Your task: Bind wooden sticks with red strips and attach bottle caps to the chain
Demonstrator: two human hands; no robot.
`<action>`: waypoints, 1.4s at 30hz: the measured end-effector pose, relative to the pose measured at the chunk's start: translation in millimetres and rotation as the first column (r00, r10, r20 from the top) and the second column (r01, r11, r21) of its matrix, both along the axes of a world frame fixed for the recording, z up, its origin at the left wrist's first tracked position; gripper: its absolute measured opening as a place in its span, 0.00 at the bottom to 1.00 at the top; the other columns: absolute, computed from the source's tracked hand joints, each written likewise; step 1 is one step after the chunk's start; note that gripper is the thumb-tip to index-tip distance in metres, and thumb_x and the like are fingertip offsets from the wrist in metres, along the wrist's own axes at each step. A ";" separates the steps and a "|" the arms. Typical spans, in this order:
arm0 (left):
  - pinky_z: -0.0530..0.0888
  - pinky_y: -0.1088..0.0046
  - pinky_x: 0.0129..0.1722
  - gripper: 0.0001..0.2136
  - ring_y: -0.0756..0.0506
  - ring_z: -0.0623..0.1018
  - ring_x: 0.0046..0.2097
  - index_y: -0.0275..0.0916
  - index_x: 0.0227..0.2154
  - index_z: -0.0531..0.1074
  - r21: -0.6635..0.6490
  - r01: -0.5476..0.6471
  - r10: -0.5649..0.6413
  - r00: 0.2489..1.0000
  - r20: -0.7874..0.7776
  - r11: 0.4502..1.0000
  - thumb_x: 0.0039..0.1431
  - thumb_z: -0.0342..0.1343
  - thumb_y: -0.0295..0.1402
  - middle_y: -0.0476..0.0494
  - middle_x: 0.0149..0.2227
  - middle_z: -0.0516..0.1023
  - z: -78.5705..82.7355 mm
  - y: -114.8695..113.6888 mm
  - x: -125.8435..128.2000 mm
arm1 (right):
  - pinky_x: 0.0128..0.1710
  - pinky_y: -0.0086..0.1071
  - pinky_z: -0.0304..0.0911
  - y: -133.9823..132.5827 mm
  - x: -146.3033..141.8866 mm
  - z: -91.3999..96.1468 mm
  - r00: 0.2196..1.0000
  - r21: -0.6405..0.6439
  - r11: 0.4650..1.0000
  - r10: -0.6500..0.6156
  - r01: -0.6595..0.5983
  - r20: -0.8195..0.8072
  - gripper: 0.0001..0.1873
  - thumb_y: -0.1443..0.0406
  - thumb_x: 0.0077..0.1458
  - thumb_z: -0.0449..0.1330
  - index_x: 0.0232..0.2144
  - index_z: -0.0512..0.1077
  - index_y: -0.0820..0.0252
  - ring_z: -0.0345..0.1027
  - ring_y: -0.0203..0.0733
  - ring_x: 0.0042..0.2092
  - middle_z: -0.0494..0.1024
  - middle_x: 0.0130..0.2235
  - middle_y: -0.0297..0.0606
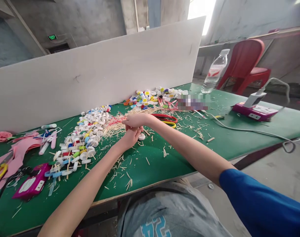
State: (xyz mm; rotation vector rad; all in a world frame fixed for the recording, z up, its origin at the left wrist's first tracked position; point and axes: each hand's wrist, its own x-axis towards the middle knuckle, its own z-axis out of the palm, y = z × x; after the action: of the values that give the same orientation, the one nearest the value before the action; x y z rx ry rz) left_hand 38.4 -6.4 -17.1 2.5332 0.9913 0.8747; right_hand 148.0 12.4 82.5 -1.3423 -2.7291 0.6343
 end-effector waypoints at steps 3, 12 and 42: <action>0.70 0.69 0.37 0.12 0.47 0.73 0.35 0.38 0.38 0.63 0.003 -0.004 0.004 1.000 -0.003 1.000 0.67 0.35 0.36 0.42 0.35 0.73 -3.9 1.1 -1.5 | 0.26 0.29 0.59 -2.0 -2.3 0.6 0.998 -0.058 0.998 0.001 0.002 0.059 0.26 0.60 0.64 0.41 0.34 0.77 0.66 0.66 0.35 0.26 0.77 0.35 0.46; 0.69 0.68 0.41 0.15 0.45 0.73 0.37 0.37 0.36 0.65 -0.026 0.012 -0.013 0.999 -0.047 1.000 0.67 0.36 0.38 0.41 0.33 0.73 -6.2 1.8 -4.4 | 0.27 0.31 0.56 -9.2 -1.2 -7.2 0.997 -0.060 0.998 -0.034 0.030 -0.065 0.23 0.61 0.64 0.43 0.29 0.74 0.65 0.61 0.33 0.24 0.75 0.31 0.42; 0.68 0.77 0.28 0.12 0.54 0.69 0.25 0.38 0.29 0.66 -0.568 0.241 0.434 0.437 0.788 0.787 0.58 0.54 0.42 0.52 0.22 0.67 26.7 -18.8 19.9 | 0.23 0.29 0.55 -37.3 52.1 -36.5 0.697 -0.484 0.853 -0.227 -0.195 -0.680 0.22 0.56 0.61 0.42 0.18 0.57 0.57 0.50 0.31 0.18 0.57 0.14 0.28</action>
State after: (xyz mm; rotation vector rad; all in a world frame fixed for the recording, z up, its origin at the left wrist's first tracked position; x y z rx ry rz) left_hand 58.3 -25.2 9.6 1.0927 0.8177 1.4151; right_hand 200.2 -24.9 46.0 -0.8569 -1.9337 1.6019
